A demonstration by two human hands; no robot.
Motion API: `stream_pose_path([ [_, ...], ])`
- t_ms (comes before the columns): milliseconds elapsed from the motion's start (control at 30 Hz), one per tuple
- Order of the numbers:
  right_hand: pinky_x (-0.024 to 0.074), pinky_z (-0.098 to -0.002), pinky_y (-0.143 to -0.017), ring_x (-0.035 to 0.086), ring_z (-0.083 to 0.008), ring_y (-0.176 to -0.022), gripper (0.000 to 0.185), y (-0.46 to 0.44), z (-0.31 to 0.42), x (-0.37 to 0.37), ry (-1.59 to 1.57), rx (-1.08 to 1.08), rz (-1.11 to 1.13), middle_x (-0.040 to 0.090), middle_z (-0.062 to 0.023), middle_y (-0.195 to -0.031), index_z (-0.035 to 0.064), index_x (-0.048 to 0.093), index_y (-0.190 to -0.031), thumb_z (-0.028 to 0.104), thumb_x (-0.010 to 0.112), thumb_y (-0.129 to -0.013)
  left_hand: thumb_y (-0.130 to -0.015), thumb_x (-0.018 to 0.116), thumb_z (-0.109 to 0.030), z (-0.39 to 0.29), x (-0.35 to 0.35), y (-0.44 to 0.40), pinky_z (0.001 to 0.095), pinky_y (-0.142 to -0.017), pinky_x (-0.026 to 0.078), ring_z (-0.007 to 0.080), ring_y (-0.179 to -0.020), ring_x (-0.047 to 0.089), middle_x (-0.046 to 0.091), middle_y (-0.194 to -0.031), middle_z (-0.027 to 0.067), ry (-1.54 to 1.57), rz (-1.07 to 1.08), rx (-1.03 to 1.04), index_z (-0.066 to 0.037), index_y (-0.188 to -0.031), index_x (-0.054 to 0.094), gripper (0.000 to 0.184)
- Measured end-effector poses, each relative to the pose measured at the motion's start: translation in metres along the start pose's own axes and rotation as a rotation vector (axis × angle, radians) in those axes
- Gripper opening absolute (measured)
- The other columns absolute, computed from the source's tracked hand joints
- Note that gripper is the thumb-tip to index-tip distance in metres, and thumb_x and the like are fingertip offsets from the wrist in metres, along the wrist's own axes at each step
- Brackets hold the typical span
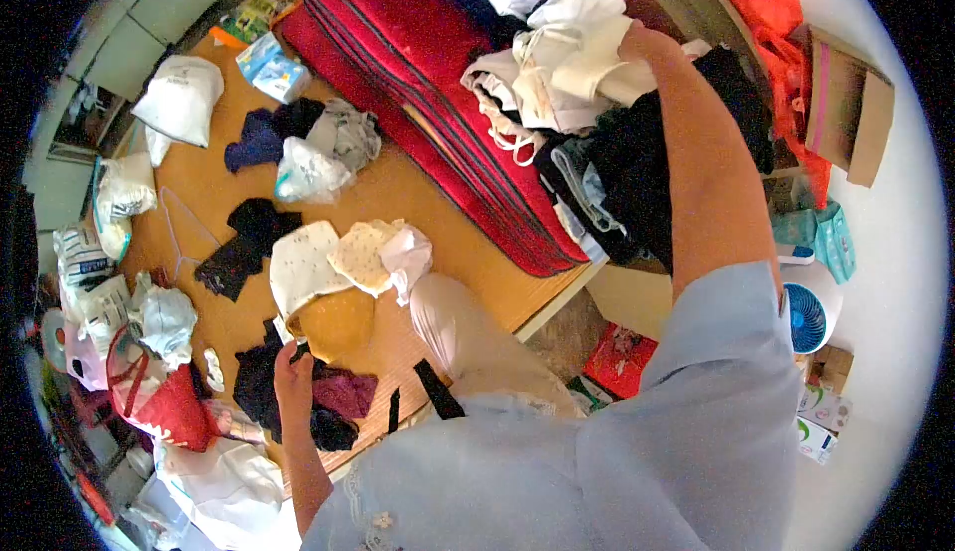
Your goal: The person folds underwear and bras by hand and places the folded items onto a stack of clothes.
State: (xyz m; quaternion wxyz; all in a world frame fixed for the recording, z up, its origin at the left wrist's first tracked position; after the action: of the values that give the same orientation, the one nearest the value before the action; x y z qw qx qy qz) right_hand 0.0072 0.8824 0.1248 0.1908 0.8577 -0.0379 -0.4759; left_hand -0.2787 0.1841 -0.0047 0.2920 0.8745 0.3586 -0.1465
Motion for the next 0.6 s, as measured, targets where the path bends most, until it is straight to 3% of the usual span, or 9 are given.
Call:
stream_pose_path([
  [100, 0.0423, -0.0383, -0.087, 0.05, -0.0284, -0.107, 0.091, 0.082, 0.031, -0.013, -0.342, 0.133, 0.104, 0.045, -0.024, -0.121, 0.0014, 0.01, -0.136, 0.043, 0.059, -0.071, -0.081, 0.056, -0.006, 0.009, 0.01, -0.001, 0.024, -0.068, 0.046, 0.0121, -0.08, 0.055, 0.052, -0.102, 0.0109, -0.03, 0.007, 0.004, 0.002, -0.113, 0.046, 0.034],
  [133, 0.0407, -0.0357, -0.089, 0.05, -0.0278, -0.107, 0.097, 0.034, 0.022, 0.011, 0.042, 0.01, -0.019, 0.046, -0.02, -0.121, 0.0015, 0.017, -0.134, 0.053, 0.062, -0.065, -0.081, 0.056, -0.006, 0.024, 0.015, 0.0, 0.024, -0.069, 0.046, 0.0126, -0.083, 0.055, 0.05, -0.105, 0.0107, -0.002, 0.055, -0.109, 0.003, -0.113, 0.046, 0.034],
  [167, 0.0406, -0.0358, -0.089, 0.049, -0.028, -0.108, 0.095, 0.011, 0.022, 0.03, 0.075, -0.005, -0.01, 0.046, -0.0198, -0.121, 0.0017, 0.02, -0.133, 0.053, 0.062, -0.065, -0.08, 0.056, -0.005, 0.029, 0.023, 0.0, 0.0248, -0.07, 0.047, 0.0138, -0.084, 0.055, 0.049, -0.107, 0.0119, 0.151, 0.071, -0.143, 0.004, -0.112, 0.046, 0.035],
  [200, 0.0406, -0.0359, -0.089, 0.049, -0.0281, -0.108, 0.093, 0.0, 0.023, 0.046, 0.056, -0.006, 0.022, 0.047, -0.0196, -0.121, 0.0018, 0.023, -0.131, 0.054, 0.062, -0.065, -0.079, 0.056, -0.005, 0.022, 0.027, -0.003, 0.0258, -0.071, 0.047, 0.0163, -0.085, 0.056, 0.048, -0.109, 0.0128, 0.043, 0.074, -0.098, 0.004, -0.111, 0.047, 0.034],
  [233, 0.0405, -0.036, -0.089, 0.049, -0.0282, -0.108, 0.091, -0.009, 0.025, 0.058, 0.054, -0.01, 0.054, 0.047, -0.0194, -0.121, 0.0019, 0.026, -0.129, 0.054, 0.062, -0.064, -0.077, 0.057, -0.005, 0.03, 0.03, 0.002, 0.0269, -0.071, 0.047, 0.0195, -0.085, 0.056, 0.049, -0.108, 0.0153, 0.168, 0.059, -0.166, 0.003, -0.109, 0.049, 0.033],
  [333, 0.0404, -0.0363, -0.089, 0.047, -0.0285, -0.11, 0.085, -0.025, 0.024, 0.07, 0.118, -0.012, 0.128, 0.047, -0.0189, -0.121, 0.0023, 0.035, -0.124, 0.055, 0.061, -0.064, -0.076, 0.061, -0.013, 0.03, 0.041, -0.006, 0.0316, -0.068, 0.047, 0.0272, -0.084, 0.055, 0.051, -0.103, 0.0184, -0.076, 0.055, 0.012, -0.001, -0.108, 0.051, 0.036],
  [367, 0.0403, -0.0364, -0.089, 0.047, -0.0287, -0.11, 0.083, -0.025, 0.022, 0.066, 0.157, -0.001, 0.149, 0.047, -0.0187, -0.121, 0.0024, 0.038, -0.123, 0.056, 0.061, -0.064, -0.076, 0.06, -0.013, 0.013, 0.043, -0.006, 0.0328, -0.069, 0.047, 0.0277, -0.085, 0.055, 0.051, -0.102, 0.018, 0.017, 0.069, -0.068, -0.002, -0.107, 0.05, 0.035],
  [433, 0.0402, -0.0365, -0.089, 0.046, -0.0289, -0.111, 0.08, -0.021, 0.022, 0.051, 0.258, 0.016, 0.175, 0.047, -0.0183, -0.121, 0.0027, 0.044, -0.119, 0.057, 0.061, -0.063, -0.077, 0.06, -0.013, -0.011, 0.045, -0.007, 0.0345, -0.069, 0.046, 0.0279, -0.083, 0.055, 0.051, -0.101, 0.0173, -0.08, 0.09, 0.044, -0.002, -0.107, 0.05, 0.034],
  [600, 0.0435, -0.0379, -0.085, 0.053, -0.0299, -0.104, 0.064, 0.034, 0.072, -0.036, 0.651, -0.166, 0.097, 0.055, -0.0173, -0.112, 0.0032, 0.057, -0.107, 0.049, 0.065, -0.063, -0.077, 0.06, -0.015, 0.006, 0.051, 0.001, 0.0348, -0.07, 0.046, 0.0267, -0.082, 0.055, 0.051, -0.102, 0.0169, -0.011, 0.118, 0.004, -0.002, -0.107, 0.05, 0.034],
])
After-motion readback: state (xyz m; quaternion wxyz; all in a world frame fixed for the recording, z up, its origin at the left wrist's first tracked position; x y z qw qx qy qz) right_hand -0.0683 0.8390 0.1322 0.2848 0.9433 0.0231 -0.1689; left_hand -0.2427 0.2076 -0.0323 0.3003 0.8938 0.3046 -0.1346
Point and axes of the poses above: each hand's wrist, its own y-axis away from the middle knuckle, its own x-axis out of the palm, z = x × y, the point moved 6 cm from there along -y, towards the middle knuckle
